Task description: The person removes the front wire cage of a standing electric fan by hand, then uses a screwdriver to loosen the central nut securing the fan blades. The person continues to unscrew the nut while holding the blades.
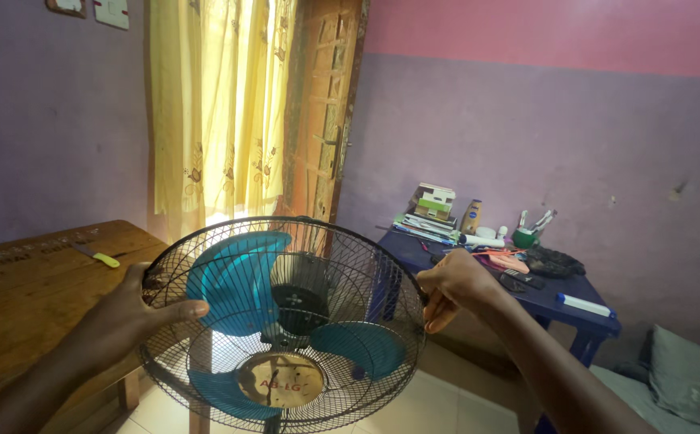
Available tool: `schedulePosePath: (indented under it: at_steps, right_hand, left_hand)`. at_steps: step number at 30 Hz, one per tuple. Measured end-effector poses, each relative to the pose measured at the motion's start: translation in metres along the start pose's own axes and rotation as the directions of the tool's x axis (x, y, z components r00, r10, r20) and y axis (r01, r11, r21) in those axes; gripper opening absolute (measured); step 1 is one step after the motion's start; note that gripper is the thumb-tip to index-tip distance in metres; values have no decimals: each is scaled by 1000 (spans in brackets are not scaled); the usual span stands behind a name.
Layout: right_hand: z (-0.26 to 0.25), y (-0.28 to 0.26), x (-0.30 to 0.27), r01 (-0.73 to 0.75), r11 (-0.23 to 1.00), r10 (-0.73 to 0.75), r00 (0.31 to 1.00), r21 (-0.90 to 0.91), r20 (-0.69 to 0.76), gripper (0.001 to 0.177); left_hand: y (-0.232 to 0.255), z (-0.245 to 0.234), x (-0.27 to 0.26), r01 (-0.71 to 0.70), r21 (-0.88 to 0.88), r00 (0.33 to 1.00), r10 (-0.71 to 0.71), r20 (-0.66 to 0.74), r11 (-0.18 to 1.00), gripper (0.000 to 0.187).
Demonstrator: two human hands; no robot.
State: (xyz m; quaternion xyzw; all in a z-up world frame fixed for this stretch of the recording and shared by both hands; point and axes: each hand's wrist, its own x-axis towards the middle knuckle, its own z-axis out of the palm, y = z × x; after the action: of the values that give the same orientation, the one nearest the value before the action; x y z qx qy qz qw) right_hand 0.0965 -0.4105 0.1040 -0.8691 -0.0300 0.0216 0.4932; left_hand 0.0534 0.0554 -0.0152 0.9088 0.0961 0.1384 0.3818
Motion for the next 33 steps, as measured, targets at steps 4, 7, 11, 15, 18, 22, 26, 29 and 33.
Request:
schedulePosePath:
  at_steps: [4,7,11,15,18,22,26,29,33]
  right_hand:
    - [-4,5,4,20,999,-21,999,28,32,32]
    - [-7,11,6,47,997,-52,996,65,70,27]
    - [-9,17,8,60,995,-65,995,83,69,22]
    - [-9,23,8,79,991,-88,993,112,76,21]
    - [-9,25,8,85,989,-94,993,122,68,23]
    - [-8,28,7,82,984,-89,995,160,35,19]
    - [-4,30,2,103,975,-103,995,198,-11,18]
    - [-1,30,-2,112,969,-108,994,219,-31,18]
    - [1,29,-6,92,964,-77,995,250,-69,22]
  left_hand:
    - [5,0,-4,-3,-14,1000,2,-15,1000,146]
    - [9,-1,-8,22,-71,1000,-22,-2,997,144]
    - [12,-2,-11,17,-83,1000,-18,-11,996,142]
    - [11,-1,-8,61,-53,998,-60,18,997,143]
    - [10,-1,-5,26,-45,1000,-25,5,999,143]
    - [6,1,-1,48,-21,999,-48,15,999,146]
    - [5,2,1,25,-9,1000,-26,-11,1000,149]
    - [6,1,1,33,-5,999,-33,-12,999,145]
    - [10,-1,-4,22,-28,1000,-23,-14,999,141]
